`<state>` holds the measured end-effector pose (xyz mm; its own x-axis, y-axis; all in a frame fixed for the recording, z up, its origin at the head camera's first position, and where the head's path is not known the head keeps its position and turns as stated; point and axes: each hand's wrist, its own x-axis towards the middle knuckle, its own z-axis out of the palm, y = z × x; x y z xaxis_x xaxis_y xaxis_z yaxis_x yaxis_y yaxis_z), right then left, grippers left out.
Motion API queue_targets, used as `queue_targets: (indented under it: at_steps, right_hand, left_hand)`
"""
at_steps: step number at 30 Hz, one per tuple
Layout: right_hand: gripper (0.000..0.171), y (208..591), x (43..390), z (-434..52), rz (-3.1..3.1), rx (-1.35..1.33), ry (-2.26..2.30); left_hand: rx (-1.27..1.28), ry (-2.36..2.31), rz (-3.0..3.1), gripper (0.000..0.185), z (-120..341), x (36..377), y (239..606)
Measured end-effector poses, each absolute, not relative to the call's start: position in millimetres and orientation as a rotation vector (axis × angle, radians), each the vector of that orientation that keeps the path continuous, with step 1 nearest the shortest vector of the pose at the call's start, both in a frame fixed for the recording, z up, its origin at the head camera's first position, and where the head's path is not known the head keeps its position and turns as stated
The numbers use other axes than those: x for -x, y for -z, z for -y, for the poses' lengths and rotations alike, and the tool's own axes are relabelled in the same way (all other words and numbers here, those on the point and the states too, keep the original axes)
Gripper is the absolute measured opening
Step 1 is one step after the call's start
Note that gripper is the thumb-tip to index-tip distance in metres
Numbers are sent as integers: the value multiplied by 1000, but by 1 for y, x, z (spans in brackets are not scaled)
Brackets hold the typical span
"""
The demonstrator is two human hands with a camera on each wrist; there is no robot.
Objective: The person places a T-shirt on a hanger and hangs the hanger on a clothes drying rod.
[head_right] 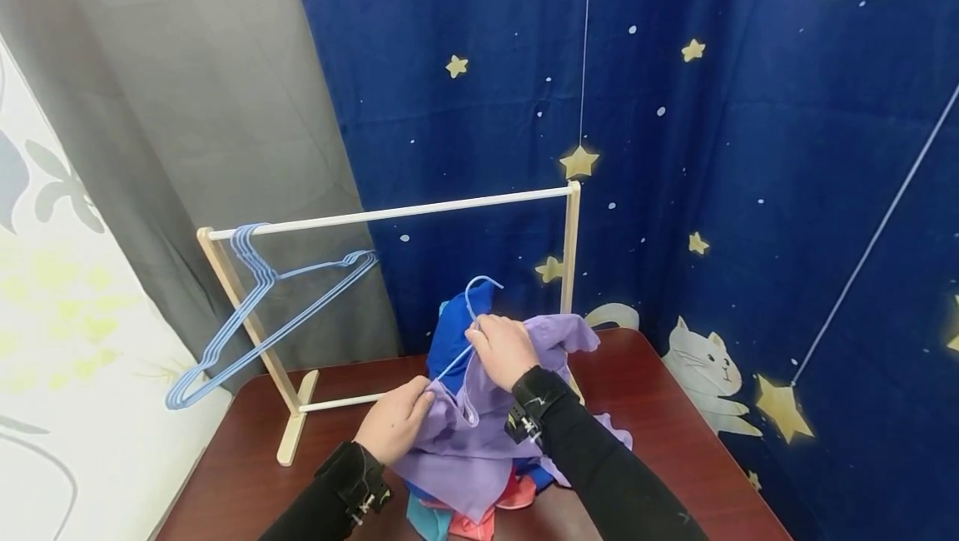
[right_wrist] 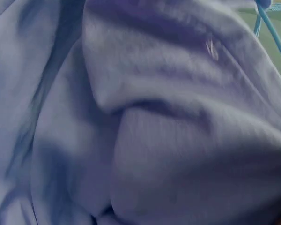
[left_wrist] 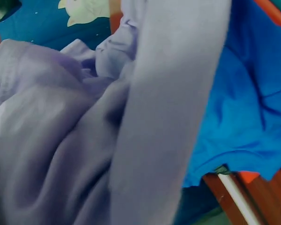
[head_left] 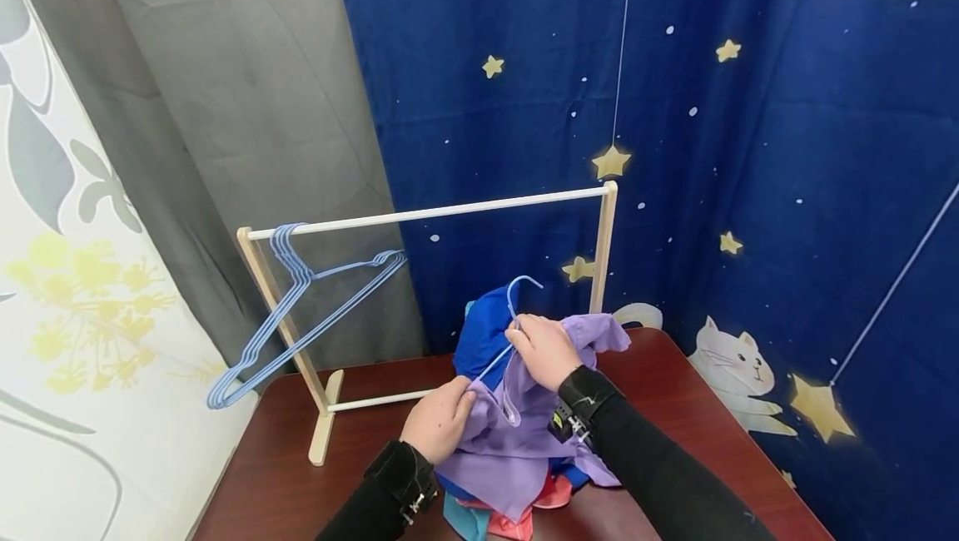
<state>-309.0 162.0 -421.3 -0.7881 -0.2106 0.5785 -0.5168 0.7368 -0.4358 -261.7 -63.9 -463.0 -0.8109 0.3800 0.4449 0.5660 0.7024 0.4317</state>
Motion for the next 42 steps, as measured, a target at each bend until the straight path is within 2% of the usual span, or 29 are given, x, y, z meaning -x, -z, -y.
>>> queue_targets:
  at_steps: [2, 6, 8, 17, 33, 39, 42]
  right_hand:
    - [16, 422, 308, -168, 2455, -599, -871]
    - [35, 428, 311, -187, 2467, -614, -913]
    - [38, 432, 316, -199, 2449, -580, -832]
    - [20, 448, 331, -250, 2398, -529, -558]
    - [29, 445, 340, -298, 2463, -163, -804]
    - [27, 448, 336, -295, 2472, -38, -765]
    - [34, 442, 331, -280, 2403, -53, -776]
  left_hand:
    - [731, 826, 2583, 14, 65, 261, 466]
    - [690, 903, 2575, 15, 68, 260, 471]
    - [688, 931, 2561, 14, 70, 260, 472]
    - [715, 937, 2518, 12, 79, 256, 472]
    - [740, 1077, 2430, 20, 98, 260, 466]
    - [732, 1117, 2468, 17, 97, 260, 467]
    - [722, 1124, 2501, 17, 93, 256, 463]
